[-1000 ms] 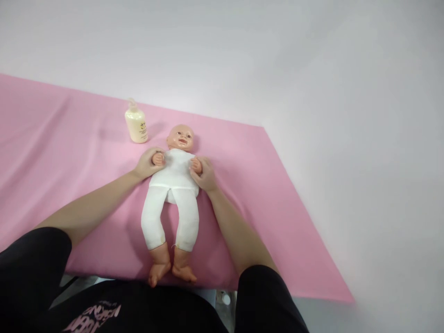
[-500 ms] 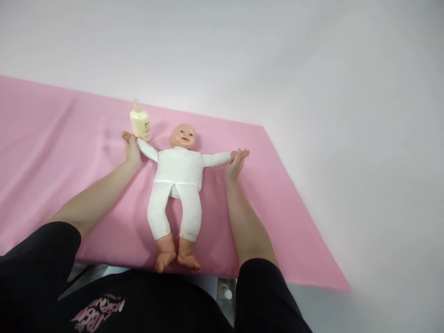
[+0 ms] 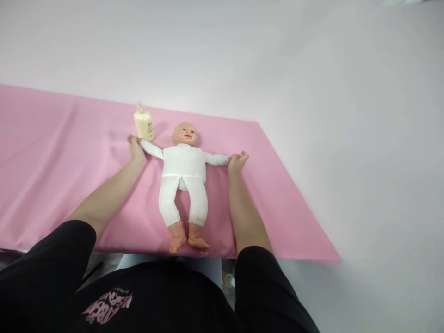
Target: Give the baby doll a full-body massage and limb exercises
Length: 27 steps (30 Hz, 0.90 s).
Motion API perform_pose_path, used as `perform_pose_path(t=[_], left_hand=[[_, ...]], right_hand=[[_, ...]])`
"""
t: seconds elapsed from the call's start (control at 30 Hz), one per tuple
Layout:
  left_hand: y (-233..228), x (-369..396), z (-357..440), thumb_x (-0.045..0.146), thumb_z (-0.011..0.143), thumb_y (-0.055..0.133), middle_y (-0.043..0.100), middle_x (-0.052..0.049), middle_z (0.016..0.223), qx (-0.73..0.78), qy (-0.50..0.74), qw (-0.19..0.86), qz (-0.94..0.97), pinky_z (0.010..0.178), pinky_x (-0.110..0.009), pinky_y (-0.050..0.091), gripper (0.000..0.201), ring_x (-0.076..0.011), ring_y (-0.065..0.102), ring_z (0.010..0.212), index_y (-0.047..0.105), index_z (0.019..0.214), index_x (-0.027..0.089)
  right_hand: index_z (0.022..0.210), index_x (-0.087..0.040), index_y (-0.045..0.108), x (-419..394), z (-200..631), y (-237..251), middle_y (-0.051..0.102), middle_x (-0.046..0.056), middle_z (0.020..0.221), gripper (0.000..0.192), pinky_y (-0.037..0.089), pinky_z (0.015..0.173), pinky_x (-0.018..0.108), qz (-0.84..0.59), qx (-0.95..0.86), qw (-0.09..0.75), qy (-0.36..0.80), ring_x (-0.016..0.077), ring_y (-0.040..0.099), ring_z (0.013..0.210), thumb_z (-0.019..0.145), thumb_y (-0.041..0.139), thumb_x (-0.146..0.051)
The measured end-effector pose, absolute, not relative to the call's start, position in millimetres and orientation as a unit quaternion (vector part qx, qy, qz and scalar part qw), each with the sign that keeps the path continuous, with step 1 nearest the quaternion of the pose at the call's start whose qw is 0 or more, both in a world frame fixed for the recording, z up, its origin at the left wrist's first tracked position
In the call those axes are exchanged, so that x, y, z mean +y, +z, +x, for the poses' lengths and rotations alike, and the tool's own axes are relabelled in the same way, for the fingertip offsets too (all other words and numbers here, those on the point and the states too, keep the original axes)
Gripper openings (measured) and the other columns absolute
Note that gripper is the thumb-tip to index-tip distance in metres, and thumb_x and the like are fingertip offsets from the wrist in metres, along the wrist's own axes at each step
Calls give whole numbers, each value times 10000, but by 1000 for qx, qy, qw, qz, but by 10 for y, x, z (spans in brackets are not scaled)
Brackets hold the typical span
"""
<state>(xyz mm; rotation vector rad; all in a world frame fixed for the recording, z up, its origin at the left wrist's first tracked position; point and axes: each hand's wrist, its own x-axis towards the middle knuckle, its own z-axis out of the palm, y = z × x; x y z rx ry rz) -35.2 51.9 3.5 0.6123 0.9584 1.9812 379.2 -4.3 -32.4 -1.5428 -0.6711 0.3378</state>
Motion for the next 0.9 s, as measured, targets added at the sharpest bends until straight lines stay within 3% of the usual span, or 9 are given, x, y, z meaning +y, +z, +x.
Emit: perform_pose_path(t=[0.2,0.3,0.43,0.5,0.63,0.7,0.9], left_hand=[[71,507,-312,260,992,543,460,12,819,388,802,397,221,782,-197,566,179,-122,592,828,437,849,237],[47,531,-320,277,996,544,456,16,818,391,803,385,233,829,-209,553,190,-128,591,839,433,847,239],[20,562,-320,278,987,524,457,21,828,387,801,387,243,821,-226,538,163,-132,580,809,424,863,243],[16,566,-314,244,981,493,459,20,840,381,800,392,248,810,-222,531,113,-128,578,807,435,884,244],[18,557,-300,241,971,491,481,14,858,380,799,393,251,810,-222,532,79,-130,591,825,447,905,248],[19,555,-295,287,974,510,490,13,863,381,797,392,257,826,-229,541,100,-134,606,841,447,905,252],[14,582,-298,375,995,540,582,-13,967,388,790,404,251,946,-253,553,153,-138,654,979,477,943,246]], right_hand=[[1451,-106,364,-198,3633,-234,472,235,1525,732,308,1270,552,-757,-341,555,58,317,458,1474,740,517,-187],[1502,-114,311,-339,3528,-195,406,246,1598,794,229,1291,617,-771,-371,517,20,350,347,1553,742,523,-201],[1529,-170,258,-607,3315,-194,353,226,1622,780,173,1282,688,-737,-414,532,41,363,251,1592,811,544,-269],[1539,-179,229,-771,3185,-226,310,225,1644,782,136,1296,679,-705,-446,546,77,348,218,1608,842,553,-322],[1573,-131,168,-1138,2955,-296,109,219,1735,922,54,1355,534,-637,-499,570,145,300,85,1654,823,602,-446],[1583,-163,154,-1332,2877,-302,90,193,1750,926,137,1357,506,-613,-494,586,194,274,117,1655,844,596,-503],[1575,-368,174,-1902,2744,-223,397,96,1653,698,437,1253,516,-587,-443,566,372,221,533,1464,987,491,-570]])
